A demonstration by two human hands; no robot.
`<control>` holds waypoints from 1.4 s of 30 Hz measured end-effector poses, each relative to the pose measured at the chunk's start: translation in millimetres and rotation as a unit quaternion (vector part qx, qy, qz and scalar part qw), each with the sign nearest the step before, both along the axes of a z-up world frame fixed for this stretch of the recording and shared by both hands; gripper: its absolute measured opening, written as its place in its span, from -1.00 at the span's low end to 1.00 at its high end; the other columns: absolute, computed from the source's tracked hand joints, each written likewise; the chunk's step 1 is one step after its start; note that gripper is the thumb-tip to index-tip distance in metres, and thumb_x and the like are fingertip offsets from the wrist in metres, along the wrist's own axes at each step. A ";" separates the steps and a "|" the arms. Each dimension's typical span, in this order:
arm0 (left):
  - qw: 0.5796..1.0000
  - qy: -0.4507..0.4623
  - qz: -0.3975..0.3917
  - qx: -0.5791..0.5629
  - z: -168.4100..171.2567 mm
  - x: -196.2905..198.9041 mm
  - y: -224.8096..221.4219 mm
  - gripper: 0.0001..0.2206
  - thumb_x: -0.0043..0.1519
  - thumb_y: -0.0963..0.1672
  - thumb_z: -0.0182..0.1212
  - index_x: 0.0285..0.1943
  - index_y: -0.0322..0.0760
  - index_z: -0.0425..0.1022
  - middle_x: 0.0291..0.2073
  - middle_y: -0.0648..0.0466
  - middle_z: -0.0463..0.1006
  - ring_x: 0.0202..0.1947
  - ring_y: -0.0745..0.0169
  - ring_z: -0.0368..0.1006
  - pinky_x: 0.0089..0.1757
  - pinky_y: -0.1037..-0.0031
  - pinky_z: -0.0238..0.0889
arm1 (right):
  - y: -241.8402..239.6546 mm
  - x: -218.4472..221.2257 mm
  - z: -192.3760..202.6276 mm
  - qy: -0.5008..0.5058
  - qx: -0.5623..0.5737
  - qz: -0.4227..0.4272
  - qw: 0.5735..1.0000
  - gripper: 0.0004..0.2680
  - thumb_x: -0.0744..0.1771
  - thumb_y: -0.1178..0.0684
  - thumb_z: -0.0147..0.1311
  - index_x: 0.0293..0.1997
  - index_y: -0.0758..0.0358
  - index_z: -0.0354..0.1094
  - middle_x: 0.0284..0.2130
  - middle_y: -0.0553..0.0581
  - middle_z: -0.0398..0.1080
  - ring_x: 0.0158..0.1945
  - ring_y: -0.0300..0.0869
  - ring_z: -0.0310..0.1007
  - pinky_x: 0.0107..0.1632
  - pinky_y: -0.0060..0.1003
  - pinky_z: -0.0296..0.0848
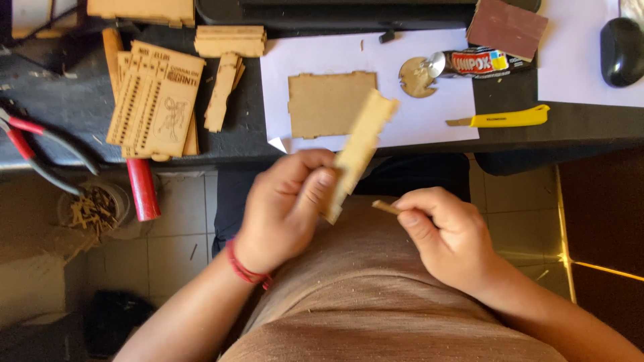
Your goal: Gluing and assembling laser-cut wooden pieces to form a box structure.
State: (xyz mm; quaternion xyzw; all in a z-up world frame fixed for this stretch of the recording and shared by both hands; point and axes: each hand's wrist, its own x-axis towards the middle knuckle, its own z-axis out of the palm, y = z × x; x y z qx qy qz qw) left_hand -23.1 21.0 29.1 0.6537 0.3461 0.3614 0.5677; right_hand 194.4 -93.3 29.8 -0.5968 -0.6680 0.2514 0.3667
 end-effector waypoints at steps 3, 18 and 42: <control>0.977 0.150 0.021 0.148 14.5 -13.7 34.8 -0.87 0.33 -0.12 0.04 -0.07 -0.16 0.50 -0.39 0.15 0.57 -0.42 0.34 0.45 -0.32 0.47 0.28 | -0.3 11.6 -8.9 -0.010 -0.020 -0.079 0.997 -0.91 0.36 0.09 0.00 -0.13 0.20 0.40 -0.39 -0.01 0.46 -0.44 -0.30 0.39 -0.30 -0.41 0.36; 0.853 0.246 -0.068 0.455 18.1 24.0 155.5 -0.90 0.35 -0.15 0.16 -0.19 -0.20 0.58 -0.36 0.06 0.54 -0.37 -0.01 0.45 -0.46 0.22 0.20 | 98.4 -11.7 -23.9 -0.271 0.161 0.083 0.945 -0.66 0.17 0.21 0.24 0.03 0.19 0.38 -0.13 0.14 0.34 -0.38 -0.07 0.41 -0.35 -0.12 0.50; 0.762 0.351 -0.020 0.544 -7.5 31.5 152.0 -0.85 0.18 -0.27 0.20 -0.32 -0.10 0.46 -0.50 0.22 0.41 -0.50 0.13 0.27 -0.40 0.37 0.15 | 120.3 -23.9 -32.0 -0.348 0.094 0.095 0.928 -0.63 0.27 -0.10 0.23 0.19 0.02 0.31 0.30 0.22 0.17 -0.54 -0.08 0.41 -0.35 -0.14 0.46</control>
